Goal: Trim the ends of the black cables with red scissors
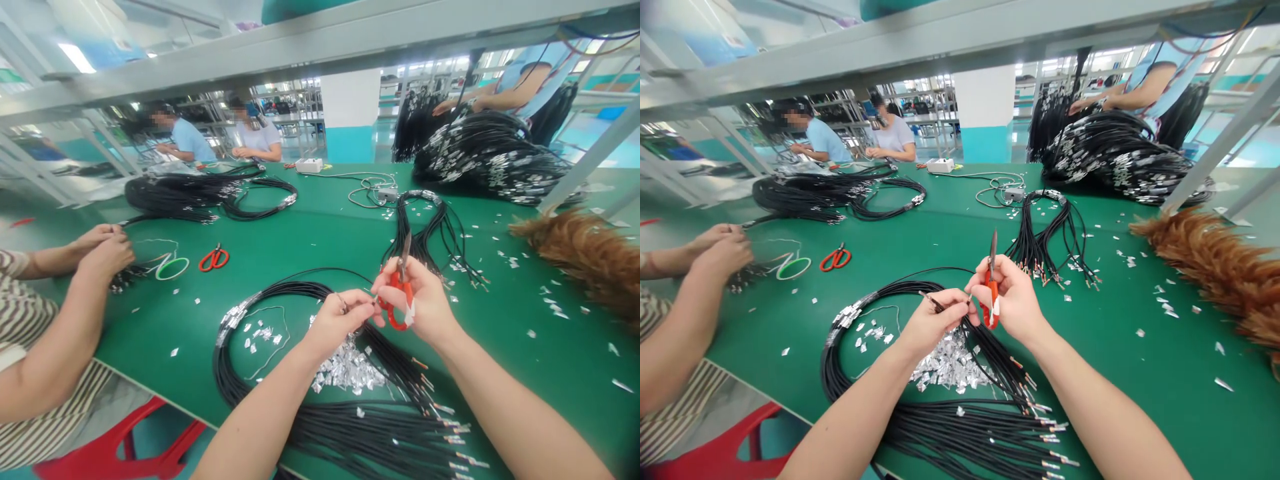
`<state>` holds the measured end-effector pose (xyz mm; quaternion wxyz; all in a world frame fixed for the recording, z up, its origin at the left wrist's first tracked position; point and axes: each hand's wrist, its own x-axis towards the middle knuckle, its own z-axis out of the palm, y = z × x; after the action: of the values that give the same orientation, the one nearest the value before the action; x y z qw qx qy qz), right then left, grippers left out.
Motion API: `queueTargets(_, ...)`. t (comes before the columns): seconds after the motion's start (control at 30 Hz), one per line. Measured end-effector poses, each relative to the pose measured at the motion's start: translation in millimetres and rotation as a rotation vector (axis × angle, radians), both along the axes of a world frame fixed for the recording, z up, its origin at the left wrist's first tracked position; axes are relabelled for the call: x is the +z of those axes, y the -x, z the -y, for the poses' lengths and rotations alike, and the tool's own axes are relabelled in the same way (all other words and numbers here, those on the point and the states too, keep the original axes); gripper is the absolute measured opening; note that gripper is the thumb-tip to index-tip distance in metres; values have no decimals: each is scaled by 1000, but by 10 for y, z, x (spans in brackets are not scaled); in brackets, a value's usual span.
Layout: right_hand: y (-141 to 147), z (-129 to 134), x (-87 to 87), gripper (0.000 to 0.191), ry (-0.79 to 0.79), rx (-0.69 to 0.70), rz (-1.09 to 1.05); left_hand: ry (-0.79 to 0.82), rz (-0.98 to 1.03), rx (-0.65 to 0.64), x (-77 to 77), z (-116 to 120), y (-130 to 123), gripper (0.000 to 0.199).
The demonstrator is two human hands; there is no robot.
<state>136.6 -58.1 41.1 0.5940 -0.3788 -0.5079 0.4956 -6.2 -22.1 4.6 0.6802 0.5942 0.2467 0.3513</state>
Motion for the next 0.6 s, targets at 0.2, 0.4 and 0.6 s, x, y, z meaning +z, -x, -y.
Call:
queueTargets(0.2, -49, -103, -81, 24, 114, 112, 27, 163, 77, -12, -31, -10, -34, 21)
queueTargets(0.4, -29, -189, -204, 33, 82, -122, -50, 157, 99, 131, -14, -32, -18, 14)
queueTargets(0.6, 97, -93, -184, 29, -30, -67, 21, 190, 93, 218, -30, -21, -44, 15)
